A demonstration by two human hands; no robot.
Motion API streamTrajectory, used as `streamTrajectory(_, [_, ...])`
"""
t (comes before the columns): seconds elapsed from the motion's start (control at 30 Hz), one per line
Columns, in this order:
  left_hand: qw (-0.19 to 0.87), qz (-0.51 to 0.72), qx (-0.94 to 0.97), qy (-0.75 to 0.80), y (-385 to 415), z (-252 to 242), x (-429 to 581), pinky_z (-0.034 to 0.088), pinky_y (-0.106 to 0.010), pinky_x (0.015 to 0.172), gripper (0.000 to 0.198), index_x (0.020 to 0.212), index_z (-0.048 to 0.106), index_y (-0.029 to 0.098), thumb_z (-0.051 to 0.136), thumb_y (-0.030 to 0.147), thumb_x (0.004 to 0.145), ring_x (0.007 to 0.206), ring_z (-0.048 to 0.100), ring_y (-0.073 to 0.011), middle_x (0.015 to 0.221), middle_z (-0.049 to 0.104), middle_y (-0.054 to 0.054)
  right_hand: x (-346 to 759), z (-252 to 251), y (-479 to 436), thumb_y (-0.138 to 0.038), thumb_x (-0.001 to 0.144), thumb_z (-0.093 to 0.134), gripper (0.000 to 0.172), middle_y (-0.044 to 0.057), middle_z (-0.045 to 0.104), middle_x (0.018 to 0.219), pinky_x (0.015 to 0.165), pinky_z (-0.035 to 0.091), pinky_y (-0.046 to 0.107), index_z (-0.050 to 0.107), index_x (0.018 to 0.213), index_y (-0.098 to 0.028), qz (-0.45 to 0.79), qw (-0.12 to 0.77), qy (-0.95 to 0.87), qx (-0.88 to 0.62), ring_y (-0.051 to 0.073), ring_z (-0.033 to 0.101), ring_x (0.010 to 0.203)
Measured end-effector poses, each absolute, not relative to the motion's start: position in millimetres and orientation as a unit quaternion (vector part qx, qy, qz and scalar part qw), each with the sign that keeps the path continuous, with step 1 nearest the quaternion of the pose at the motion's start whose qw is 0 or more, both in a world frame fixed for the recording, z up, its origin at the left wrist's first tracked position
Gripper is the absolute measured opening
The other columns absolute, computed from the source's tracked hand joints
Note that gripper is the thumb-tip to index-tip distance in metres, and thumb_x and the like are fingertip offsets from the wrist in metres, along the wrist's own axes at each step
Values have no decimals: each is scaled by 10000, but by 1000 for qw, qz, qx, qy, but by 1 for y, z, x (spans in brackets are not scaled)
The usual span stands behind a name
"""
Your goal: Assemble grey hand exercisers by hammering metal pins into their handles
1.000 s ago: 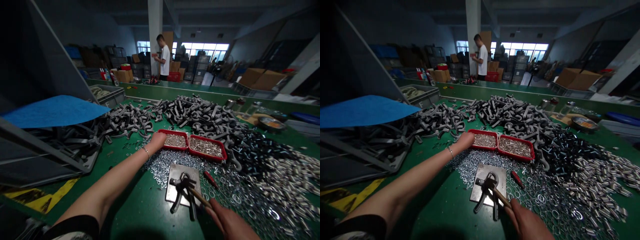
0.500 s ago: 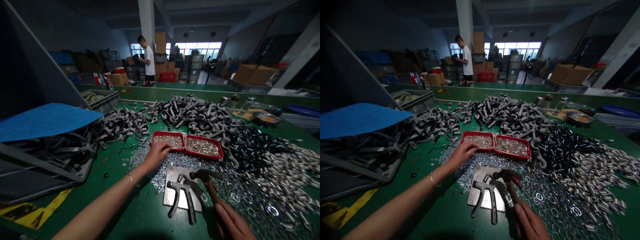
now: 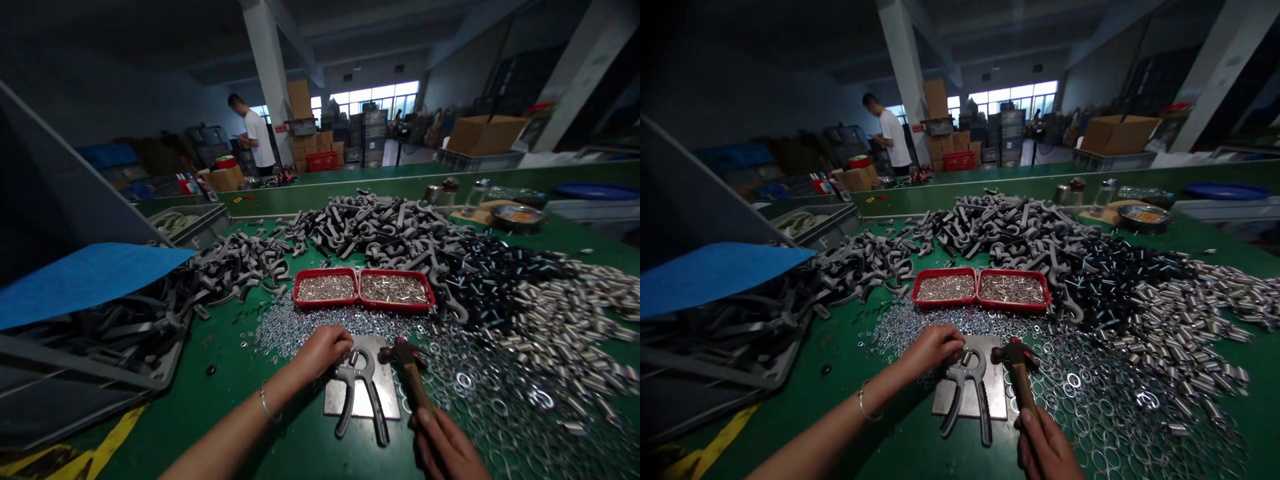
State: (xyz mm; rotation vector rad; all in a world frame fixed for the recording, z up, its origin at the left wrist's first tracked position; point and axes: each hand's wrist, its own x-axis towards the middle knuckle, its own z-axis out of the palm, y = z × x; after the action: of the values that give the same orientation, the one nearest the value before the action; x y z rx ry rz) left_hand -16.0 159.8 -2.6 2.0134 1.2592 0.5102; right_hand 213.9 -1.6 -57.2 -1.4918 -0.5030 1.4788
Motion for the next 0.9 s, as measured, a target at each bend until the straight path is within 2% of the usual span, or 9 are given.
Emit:
streamTrajectory(0.1, [322, 194, 785, 492, 156, -13, -7, 453, -277, 769, 175, 812, 691, 178, 531, 225, 868, 839, 647, -191, 856, 718, -44, 214, -55, 0, -656, 670, 757, 536, -15, 641, 735, 560, 545, 210, 627, 1007, -260, 605, 473, -219, -602, 161, 652, 669])
streamTrajectory(0.2, [304, 190, 788, 502, 156, -23, -4, 444, -291, 763, 202, 837, 679, 182, 501, 246, 906, 821, 626, -192, 852, 694, -46, 213, -54, 1, -678, 691, 718, 506, -41, 586, 643, 476, 488, 199, 611, 944, -254, 589, 474, -245, -606, 143, 601, 569])
streamTrajectory(0.3, [281, 199, 795, 500, 157, -29, -3, 437, -301, 781, 209, 821, 672, 184, 502, 255, 920, 831, 604, -193, 851, 663, -42, 211, -52, 1, -678, 736, 675, 470, -73, 501, 556, 360, 329, 169, 570, 876, -242, 596, 451, -263, -610, 97, 469, 430])
streamTrajectory(0.4, [276, 234, 787, 500, 157, -33, -1, 437, -297, 782, 208, 768, 665, 179, 528, 247, 910, 825, 598, -185, 819, 634, -30, 212, -50, 2, -659, 790, 630, 436, -78, 479, 542, 327, 210, 166, 539, 847, -237, 599, 421, -289, -616, 73, 369, 383])
streamTrajectory(0.67, [317, 269, 751, 513, 155, -42, 2, 436, -294, 791, 190, 736, 663, 173, 574, 236, 891, 818, 600, -174, 798, 619, -14, 211, -54, 3, -630, 800, 638, 407, -54, 493, 589, 431, 376, 180, 553, 828, -233, 576, 431, -300, -627, 111, 482, 519])
streamTrajectory(0.83, [326, 285, 741, 513, 152, -45, 3, 436, -298, 793, 183, 730, 660, 175, 584, 235, 884, 814, 596, -173, 802, 608, -11, 210, -56, 3, -651, 814, 601, 420, -47, 494, 573, 387, 319, 184, 557, 812, -234, 558, 417, -316, -645, 117, 467, 498])
streamTrajectory(0.9, [329, 290, 739, 511, 151, -47, 4, 436, -295, 789, 179, 735, 663, 179, 583, 233, 885, 813, 593, -171, 807, 605, -8, 210, -55, 4, -662, 800, 604, 431, -40, 508, 571, 415, 365, 193, 570, 797, -232, 545, 416, -324, -652, 130, 505, 521])
